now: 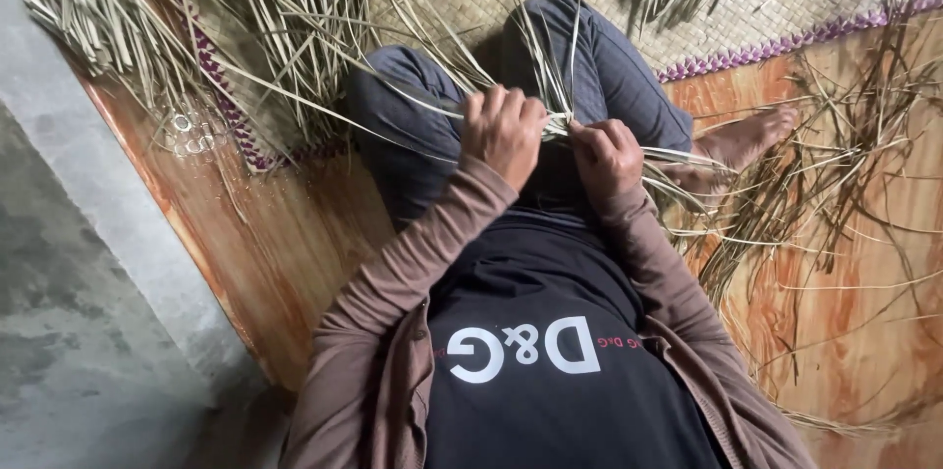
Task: Weaving dried palm strips together to create a mat or similar structure.
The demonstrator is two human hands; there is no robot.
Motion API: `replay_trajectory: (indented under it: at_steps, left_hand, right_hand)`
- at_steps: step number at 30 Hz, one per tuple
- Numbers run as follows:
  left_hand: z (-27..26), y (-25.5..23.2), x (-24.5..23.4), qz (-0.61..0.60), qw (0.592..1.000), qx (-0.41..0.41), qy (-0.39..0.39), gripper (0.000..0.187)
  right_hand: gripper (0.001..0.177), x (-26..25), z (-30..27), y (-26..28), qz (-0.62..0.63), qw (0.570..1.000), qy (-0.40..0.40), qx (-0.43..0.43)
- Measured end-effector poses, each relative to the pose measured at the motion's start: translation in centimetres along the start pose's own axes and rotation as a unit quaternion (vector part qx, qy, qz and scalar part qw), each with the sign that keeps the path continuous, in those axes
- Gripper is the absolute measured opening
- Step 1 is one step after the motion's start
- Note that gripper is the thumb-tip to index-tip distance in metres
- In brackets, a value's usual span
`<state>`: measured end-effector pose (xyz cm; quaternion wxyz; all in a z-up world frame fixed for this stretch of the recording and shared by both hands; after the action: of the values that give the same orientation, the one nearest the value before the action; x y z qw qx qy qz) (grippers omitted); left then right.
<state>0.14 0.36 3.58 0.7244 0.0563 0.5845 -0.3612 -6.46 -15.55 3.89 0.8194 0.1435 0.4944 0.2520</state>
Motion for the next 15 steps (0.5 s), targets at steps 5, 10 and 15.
replay_trajectory:
  at_steps: [5, 10, 15]
  left_hand:
    - [-2.1, -1.1, -2.8, -0.122, 0.981, -0.138, 0.064, 0.012]
    - [-1.8, 0.4, -3.9, -0.284, 0.919, -0.252, 0.1, 0.018]
    - [-0.2, 0.3, -2.8, -0.26, 0.919, -0.26, 0.142, 0.016]
  right_hand:
    - [0.009, -0.1, 0.3, 0.1, -0.004, 1.0, 0.001, 0.008]
    - [0.008, 0.3, 0.0, -0.2, 0.002, 1.0, 0.004, 0.008]
    - [0.011, 0.1, 0.3, 0.1, 0.0, 1.0, 0.012, 0.008]
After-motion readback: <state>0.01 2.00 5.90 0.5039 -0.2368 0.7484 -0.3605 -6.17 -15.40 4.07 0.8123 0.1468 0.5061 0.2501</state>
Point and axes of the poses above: each hand's wrist, its own z-axis towards the middle knuckle, its own x-axis out of the palm, y = z × x, the point moved 4 cm from there along z, towards the middle knuckle, and after that the axes turned 5 degrees about -z, right-handed, at the moved point
